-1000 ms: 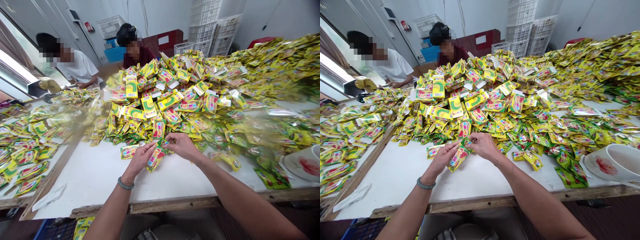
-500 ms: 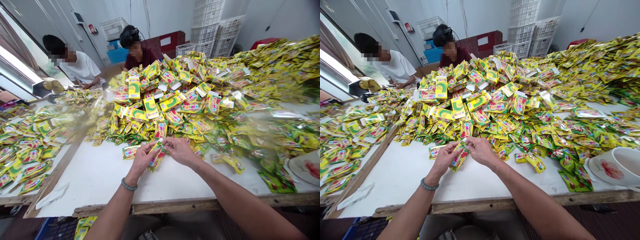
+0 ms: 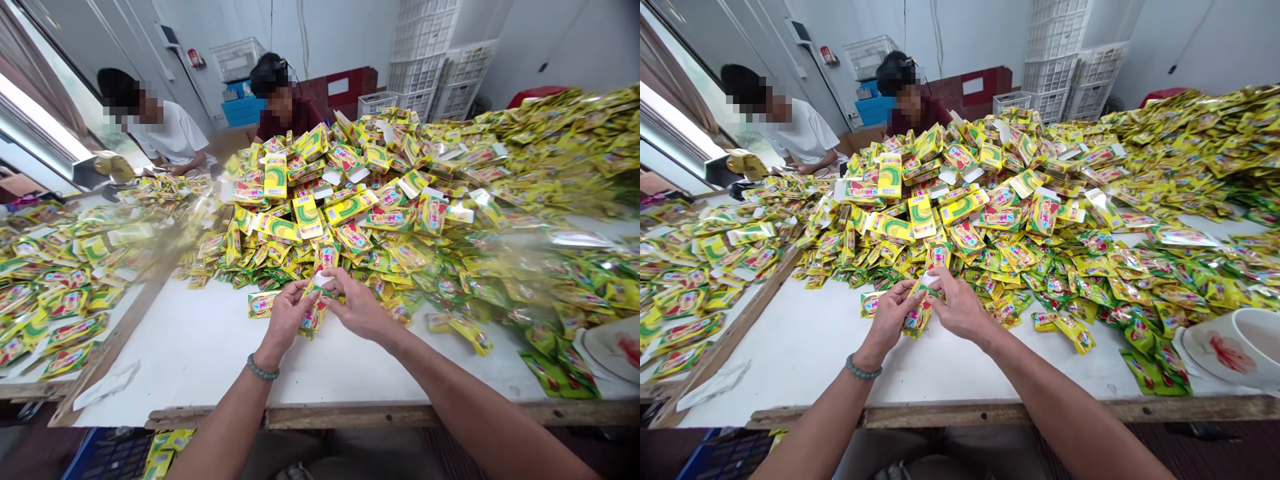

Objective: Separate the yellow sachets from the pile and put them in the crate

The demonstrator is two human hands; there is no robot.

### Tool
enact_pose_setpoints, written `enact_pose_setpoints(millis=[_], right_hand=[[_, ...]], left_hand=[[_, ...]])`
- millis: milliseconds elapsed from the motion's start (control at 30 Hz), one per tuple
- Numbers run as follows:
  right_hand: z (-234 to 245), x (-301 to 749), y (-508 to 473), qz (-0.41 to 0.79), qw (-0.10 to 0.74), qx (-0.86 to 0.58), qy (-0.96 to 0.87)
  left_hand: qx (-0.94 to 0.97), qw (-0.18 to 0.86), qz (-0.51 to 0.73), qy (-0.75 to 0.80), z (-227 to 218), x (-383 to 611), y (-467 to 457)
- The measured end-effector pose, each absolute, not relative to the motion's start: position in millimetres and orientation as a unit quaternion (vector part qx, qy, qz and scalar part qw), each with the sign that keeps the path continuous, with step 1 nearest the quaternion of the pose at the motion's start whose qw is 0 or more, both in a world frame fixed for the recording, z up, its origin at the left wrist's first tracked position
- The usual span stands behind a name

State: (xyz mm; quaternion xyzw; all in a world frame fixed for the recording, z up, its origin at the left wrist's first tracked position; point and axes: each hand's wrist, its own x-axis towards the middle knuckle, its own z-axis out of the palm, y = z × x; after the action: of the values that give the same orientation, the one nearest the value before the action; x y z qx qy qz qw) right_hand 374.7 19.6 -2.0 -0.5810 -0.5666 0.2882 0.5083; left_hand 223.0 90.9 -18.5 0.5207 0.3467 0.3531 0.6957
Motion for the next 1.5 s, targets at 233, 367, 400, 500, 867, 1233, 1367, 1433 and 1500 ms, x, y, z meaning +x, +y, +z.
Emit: enact_pose_setpoints(millis=[233, 367, 400, 500, 867, 1233, 1367, 1433, 1500], right_hand=[[-16.8, 371.2, 31.8, 0.362, 0.615, -0.546, -0.440], [-23.0, 367.1, 32.2, 0.417, 0.581, -0.534, -0.451], [-23.8, 367.1, 31.7, 0.405, 0.562, -0.546, -0.471], [-24.0, 368.9, 30.3, 0.398, 0.541, -0.548, -0.498], [3.4, 370.0, 21.1, 0.360, 0.510, -0.585, -0.518], [-8.0, 379.7, 27.5, 0.505, 0.573, -0.512, -0.393], [-6.0, 382.9, 24.2, 0.557, 0.554, -0.452, -0.423], [-6.6, 378.1, 22.1, 0.528, 0.559, -0.456, -0.449], [-8.0, 369.8, 20.0, 0.436, 0.568, -0.490, -0.498]], left_hand=[[0.508, 0.666, 0.439, 0.323, -14.7, 227.5, 85.9], [0.542, 0.688, 0.362, 0.317, -17.3, 223.6, 84.9], [0.553, 0.692, 0.340, 0.317, -17.7, 222.5, 85.0], [0.564, 0.694, 0.319, 0.314, -17.2, 221.2, 85.9], [0.503, 0.681, 0.403, 0.347, -17.0, 219.4, 89.1], [0.520, 0.687, 0.383, 0.333, -15.1, 218.9, 87.9], [0.501, 0.697, 0.388, 0.335, -13.1, 217.1, 89.1], [0.484, 0.705, 0.395, 0.335, -11.4, 216.8, 89.4], [0.467, 0.712, 0.403, 0.336, -9.5, 216.0, 89.6]])
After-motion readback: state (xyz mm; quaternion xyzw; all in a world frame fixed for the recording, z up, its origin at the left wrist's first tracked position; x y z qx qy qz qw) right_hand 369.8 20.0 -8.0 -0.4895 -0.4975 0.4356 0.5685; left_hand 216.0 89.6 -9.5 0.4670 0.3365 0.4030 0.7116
